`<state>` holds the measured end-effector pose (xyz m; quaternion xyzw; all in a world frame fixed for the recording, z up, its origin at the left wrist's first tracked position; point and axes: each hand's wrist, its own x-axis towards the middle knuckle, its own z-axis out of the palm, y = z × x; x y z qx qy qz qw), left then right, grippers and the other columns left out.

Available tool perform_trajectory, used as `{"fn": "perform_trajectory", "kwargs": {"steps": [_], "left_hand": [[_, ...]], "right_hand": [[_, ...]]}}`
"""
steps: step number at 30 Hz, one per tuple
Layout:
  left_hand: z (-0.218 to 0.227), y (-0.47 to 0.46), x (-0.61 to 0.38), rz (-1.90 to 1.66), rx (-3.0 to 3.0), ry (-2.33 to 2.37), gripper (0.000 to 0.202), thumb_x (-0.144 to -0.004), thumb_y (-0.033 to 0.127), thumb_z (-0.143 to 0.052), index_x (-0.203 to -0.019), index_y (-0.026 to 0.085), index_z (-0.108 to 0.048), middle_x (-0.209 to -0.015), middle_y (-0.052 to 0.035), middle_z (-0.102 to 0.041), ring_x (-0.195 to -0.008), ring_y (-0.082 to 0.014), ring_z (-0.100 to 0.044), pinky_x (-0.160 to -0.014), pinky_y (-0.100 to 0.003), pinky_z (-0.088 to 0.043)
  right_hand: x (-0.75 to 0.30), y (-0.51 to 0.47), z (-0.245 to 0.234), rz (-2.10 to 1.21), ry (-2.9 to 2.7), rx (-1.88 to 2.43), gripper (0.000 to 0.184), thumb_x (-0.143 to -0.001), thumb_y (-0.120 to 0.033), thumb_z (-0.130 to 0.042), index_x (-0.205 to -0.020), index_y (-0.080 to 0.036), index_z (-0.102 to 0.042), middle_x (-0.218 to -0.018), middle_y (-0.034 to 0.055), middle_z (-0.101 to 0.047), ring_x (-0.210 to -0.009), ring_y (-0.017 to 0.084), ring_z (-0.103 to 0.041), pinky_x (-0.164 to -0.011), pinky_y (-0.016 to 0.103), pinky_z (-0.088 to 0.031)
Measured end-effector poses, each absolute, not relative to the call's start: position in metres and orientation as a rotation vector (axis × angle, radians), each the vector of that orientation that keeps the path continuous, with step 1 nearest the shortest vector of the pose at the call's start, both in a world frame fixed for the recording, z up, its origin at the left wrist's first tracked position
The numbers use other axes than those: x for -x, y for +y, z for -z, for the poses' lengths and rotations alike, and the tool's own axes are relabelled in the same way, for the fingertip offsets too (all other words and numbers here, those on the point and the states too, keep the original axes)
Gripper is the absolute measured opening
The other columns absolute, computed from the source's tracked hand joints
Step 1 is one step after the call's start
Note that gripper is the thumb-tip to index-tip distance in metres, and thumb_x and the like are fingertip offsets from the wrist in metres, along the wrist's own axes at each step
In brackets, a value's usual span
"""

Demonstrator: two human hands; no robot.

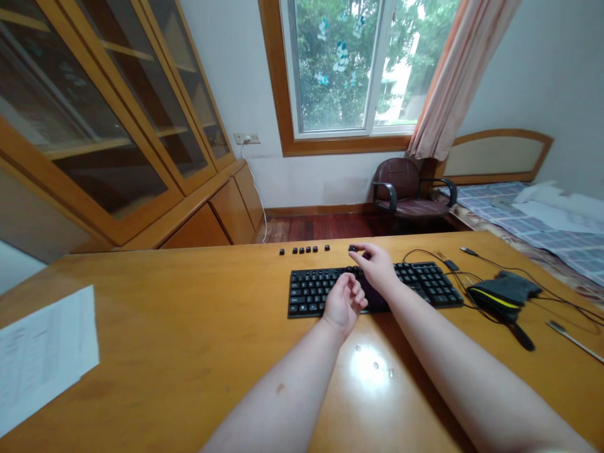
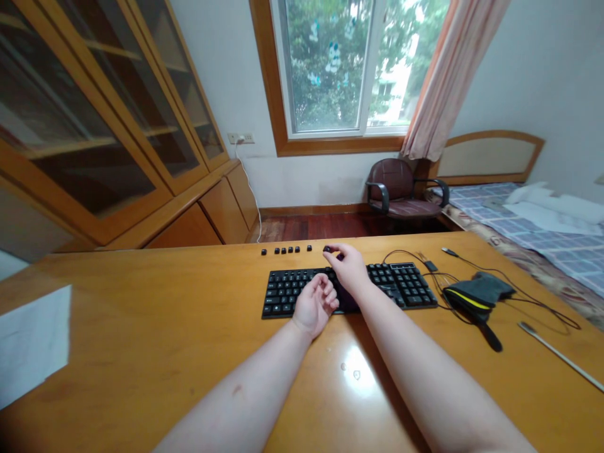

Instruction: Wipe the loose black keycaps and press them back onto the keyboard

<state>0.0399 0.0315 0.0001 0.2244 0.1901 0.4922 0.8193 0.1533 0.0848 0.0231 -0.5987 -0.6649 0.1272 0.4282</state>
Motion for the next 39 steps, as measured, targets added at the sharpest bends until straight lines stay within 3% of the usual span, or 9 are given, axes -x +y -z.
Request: {"fn": "perform_trajectory", "kwargs": {"steps": [7, 15, 25, 35, 39], "left_hand": [[0.014, 0.024, -0.051, -0.878, -0.762, 0.508, 0.036, -0.073, 0.05, -0.057, -0.085, 0.017, -0.047, -0.056, 0.0052, -0.043, -0.043, -0.0069, -0.041, -0.039, -0.019, -0.028], [0.019, 0.027, -0.05, -0.866, -0.743, 0.501, 0.033, -0.074, 0.048, -0.056, -0.081, 0.018, -0.045, -0.054, 0.0055, -0.044, -0.042, -0.0079, -0.043, -0.037, -0.018, -0.03], [0.029, 0.029, -0.05, -0.851, -0.995, 0.656, 0.033, -0.076, 0.052, -0.051, -0.078, 0.02, -0.041, -0.048, 0.0078, -0.043, -0.038, -0.0071, -0.041, -0.037, -0.017, -0.03], [0.024, 0.029, -0.049, -0.837, -1.015, 0.725, 0.033, -0.078, 0.052, -0.046, -0.073, 0.019, -0.042, -0.047, 0.0057, -0.045, -0.037, -0.0076, -0.041, -0.038, -0.019, -0.025], [0.022, 0.03, -0.049, -0.842, -0.865, 0.609, 0.032, -0.075, 0.05, -0.05, -0.074, 0.02, -0.039, -0.051, 0.0071, -0.04, -0.039, -0.0072, -0.04, -0.04, -0.019, -0.025]], "right_hand": [[-0.171, -0.001, -0.015, -0.321, -1.648, 1.166, 0.019, -0.078, -0.026, -0.059, -0.095, -0.023, -0.065, -0.095, 0.0062, -0.061, -0.091, 0.02, -0.057, -0.082, 0.036, -0.046], [-0.185, 0.006, -0.013, -0.31, -1.863, 1.106, 0.016, -0.077, -0.02, -0.058, -0.093, -0.022, -0.064, -0.086, 0.0053, -0.057, -0.081, 0.018, -0.058, -0.073, 0.032, -0.05], [-0.192, 0.003, -0.019, -0.02, -2.12, 1.125, 0.018, -0.074, -0.021, -0.058, -0.091, -0.021, -0.063, -0.089, 0.0073, -0.06, -0.079, 0.018, -0.059, -0.069, 0.03, -0.05], [-0.19, 0.006, -0.016, -0.142, -2.091, 1.117, 0.017, -0.074, -0.022, -0.057, -0.09, -0.02, -0.064, -0.088, 0.0064, -0.059, -0.079, 0.018, -0.058, -0.071, 0.031, -0.049], [-0.193, 0.007, -0.021, -0.234, -2.063, 1.082, 0.023, -0.077, -0.017, -0.047, -0.092, -0.02, -0.064, -0.092, 0.0069, -0.057, -0.086, 0.02, -0.056, -0.077, 0.034, -0.048]]}}
